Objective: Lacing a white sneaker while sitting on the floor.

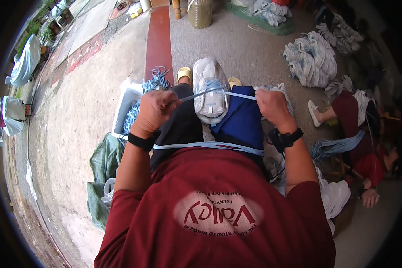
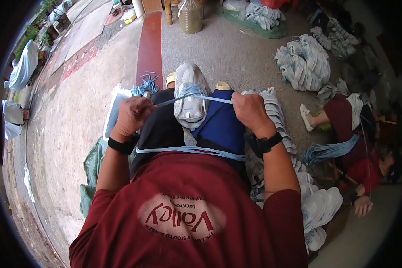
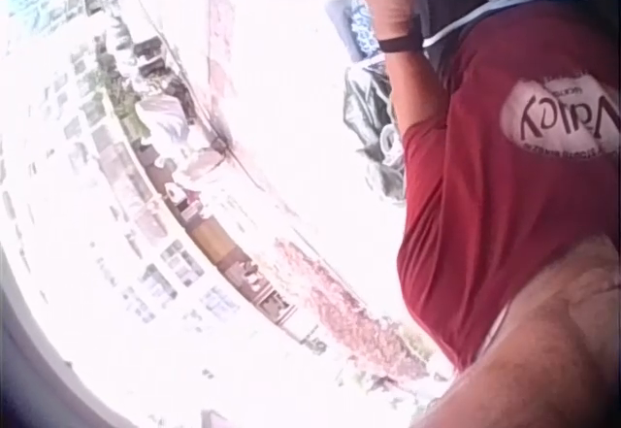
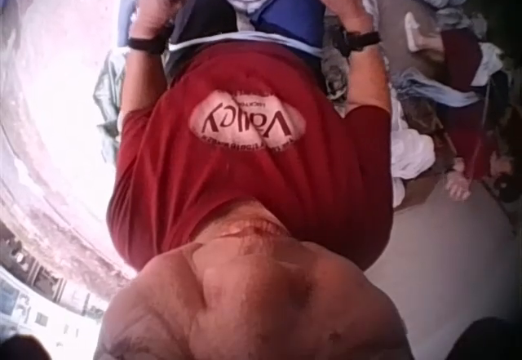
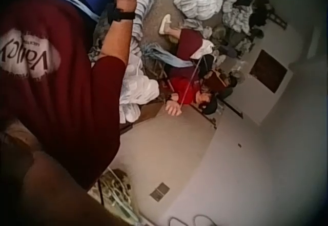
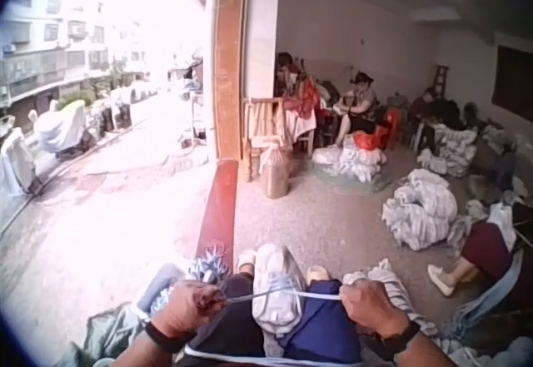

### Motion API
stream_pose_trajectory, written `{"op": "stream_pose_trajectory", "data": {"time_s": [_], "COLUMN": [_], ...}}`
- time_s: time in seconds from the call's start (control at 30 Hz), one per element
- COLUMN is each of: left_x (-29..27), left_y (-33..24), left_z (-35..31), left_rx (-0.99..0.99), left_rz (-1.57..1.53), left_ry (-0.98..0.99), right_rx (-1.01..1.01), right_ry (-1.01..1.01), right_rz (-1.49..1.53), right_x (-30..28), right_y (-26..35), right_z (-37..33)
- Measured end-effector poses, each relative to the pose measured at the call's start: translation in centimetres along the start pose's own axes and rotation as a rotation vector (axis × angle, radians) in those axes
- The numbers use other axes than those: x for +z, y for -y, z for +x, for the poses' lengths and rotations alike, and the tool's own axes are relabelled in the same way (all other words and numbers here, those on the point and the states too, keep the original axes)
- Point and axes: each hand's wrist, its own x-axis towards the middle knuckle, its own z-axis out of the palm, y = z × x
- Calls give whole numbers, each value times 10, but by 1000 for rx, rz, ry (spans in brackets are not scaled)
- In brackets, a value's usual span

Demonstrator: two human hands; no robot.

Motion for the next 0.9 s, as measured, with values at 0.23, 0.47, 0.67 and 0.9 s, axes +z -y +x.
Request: {"op": "stream_pose_trajectory", "data": {"time_s": [0.23,0.47,0.67,0.9], "left_x": [0,-6,32,17], "left_y": [14,19,59,134], "left_z": [-26,-26,-71,-121], "left_rx": [63,106,-227,-769], "left_rz": [156,306,184,-508], "left_ry": [-17,-115,-70,-72], "right_rx": [-136,97,141,347], "right_ry": [-26,18,30,16], "right_rz": [22,176,263,509], "right_x": [-10,18,19,11], "right_y": [13,-20,-20,-58], "right_z": [-10,-25,-24,-46]}}
